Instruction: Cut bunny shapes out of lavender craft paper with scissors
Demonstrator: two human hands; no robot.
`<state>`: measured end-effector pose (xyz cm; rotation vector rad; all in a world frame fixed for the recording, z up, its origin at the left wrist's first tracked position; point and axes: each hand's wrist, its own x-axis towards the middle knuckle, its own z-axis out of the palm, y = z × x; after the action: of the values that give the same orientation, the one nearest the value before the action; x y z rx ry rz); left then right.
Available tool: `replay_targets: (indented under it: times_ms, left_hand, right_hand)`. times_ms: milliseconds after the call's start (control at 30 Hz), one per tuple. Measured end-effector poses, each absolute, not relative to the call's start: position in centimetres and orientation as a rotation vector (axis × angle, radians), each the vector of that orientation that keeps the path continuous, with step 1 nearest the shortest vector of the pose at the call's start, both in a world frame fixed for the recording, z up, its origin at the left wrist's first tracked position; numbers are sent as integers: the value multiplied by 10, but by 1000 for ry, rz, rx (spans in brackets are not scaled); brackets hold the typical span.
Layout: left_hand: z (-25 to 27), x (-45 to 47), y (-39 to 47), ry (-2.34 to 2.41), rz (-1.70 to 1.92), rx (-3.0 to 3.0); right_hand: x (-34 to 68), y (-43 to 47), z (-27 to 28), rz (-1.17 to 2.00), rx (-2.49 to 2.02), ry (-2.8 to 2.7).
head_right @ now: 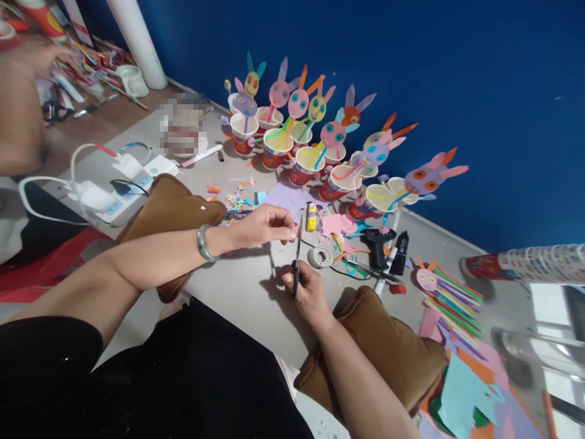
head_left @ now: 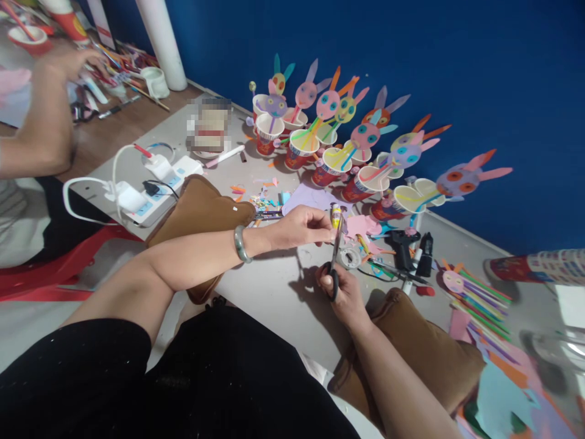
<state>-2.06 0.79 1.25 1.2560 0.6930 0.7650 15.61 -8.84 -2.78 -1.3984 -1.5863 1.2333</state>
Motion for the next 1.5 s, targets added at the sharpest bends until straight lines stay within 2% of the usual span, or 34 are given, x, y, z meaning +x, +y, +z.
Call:
replay_targets:
  times_ms: [1500]
  left_hand:
    - [16, -21, 6, 710, 747, 1258]
  right_hand:
    - [157, -89, -28, 1240, -1400, -1582]
